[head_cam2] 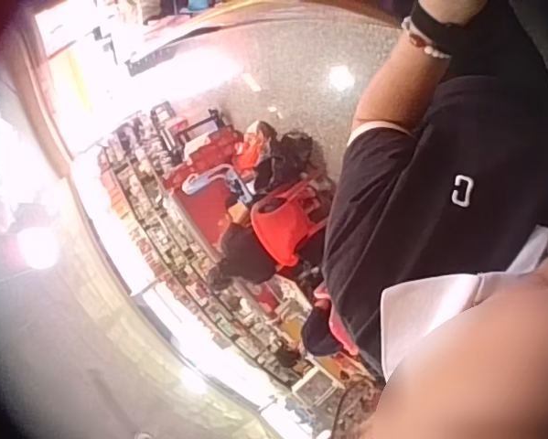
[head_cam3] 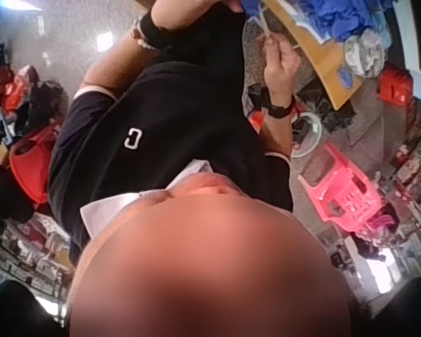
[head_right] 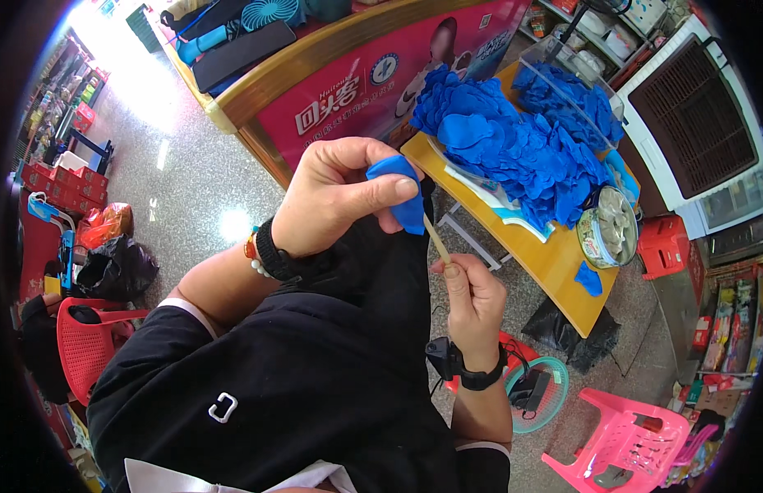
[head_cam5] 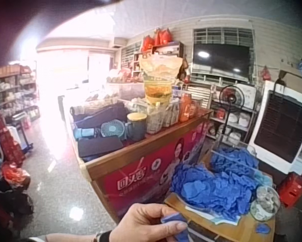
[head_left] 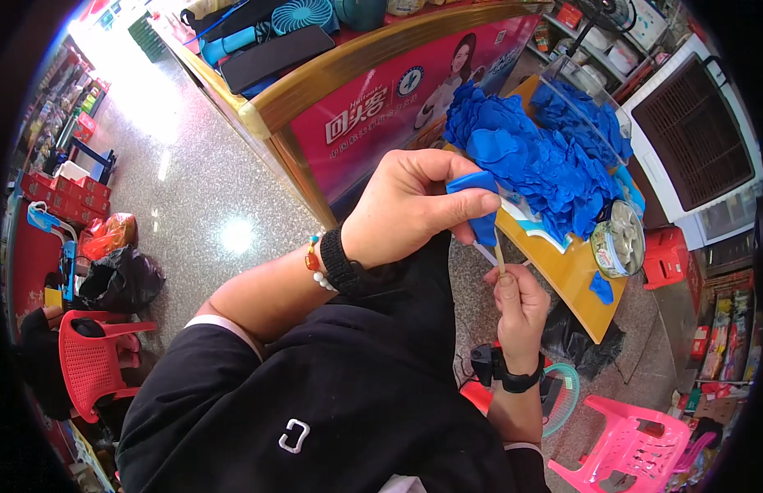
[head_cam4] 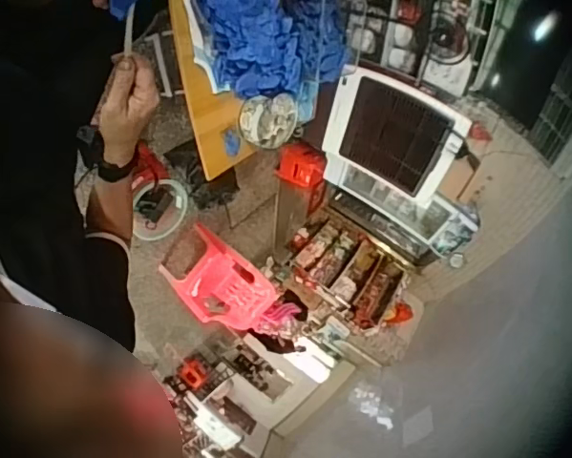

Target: Rolling and securing blue paper strips onto a thin wooden stick to create a decorative flower-like structure.

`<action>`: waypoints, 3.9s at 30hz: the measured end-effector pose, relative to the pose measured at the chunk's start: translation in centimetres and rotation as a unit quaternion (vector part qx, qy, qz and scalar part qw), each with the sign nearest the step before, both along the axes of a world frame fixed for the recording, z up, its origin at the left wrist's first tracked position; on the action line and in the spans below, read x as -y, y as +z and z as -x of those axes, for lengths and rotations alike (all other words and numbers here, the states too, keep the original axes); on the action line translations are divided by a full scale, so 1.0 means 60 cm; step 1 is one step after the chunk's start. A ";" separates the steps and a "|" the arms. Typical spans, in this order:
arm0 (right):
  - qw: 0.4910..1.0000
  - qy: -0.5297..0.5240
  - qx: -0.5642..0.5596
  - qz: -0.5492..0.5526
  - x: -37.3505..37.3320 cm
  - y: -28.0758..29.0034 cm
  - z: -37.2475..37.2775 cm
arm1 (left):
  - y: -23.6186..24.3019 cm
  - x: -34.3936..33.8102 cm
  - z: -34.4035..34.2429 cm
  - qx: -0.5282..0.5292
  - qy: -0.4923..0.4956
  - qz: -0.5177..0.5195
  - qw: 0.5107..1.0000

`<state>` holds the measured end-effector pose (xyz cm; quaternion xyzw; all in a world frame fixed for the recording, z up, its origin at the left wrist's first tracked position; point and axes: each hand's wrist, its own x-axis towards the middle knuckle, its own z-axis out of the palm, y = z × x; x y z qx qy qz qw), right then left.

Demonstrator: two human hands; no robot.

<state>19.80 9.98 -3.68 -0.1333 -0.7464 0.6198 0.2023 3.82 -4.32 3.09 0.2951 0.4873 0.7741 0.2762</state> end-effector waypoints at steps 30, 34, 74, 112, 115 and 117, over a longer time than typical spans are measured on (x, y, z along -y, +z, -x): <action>0.999 -0.034 -0.009 0.001 0.020 -0.015 0.007 | -0.016 -0.004 -0.002 0.019 -0.030 0.029 0.999; 0.997 -0.015 -0.010 0.071 0.027 -0.014 0.008 | -0.016 -0.007 -0.006 0.038 -0.032 0.003 0.999; 0.997 0.003 0.062 -0.033 0.010 0.041 -0.013 | -0.041 0.004 0.015 -0.183 0.024 -0.089 0.979; 0.995 -0.044 0.024 -0.082 0.032 0.020 0.003 | -0.039 0.001 -0.021 0.002 0.074 -0.058 0.996; 0.994 -0.046 0.021 -0.094 0.035 0.020 0.005 | -0.036 -0.001 -0.021 -0.002 0.075 -0.044 0.996; 0.995 -0.048 0.022 -0.089 0.036 0.017 0.004 | -0.041 0.001 -0.021 -0.012 0.060 -0.031 0.998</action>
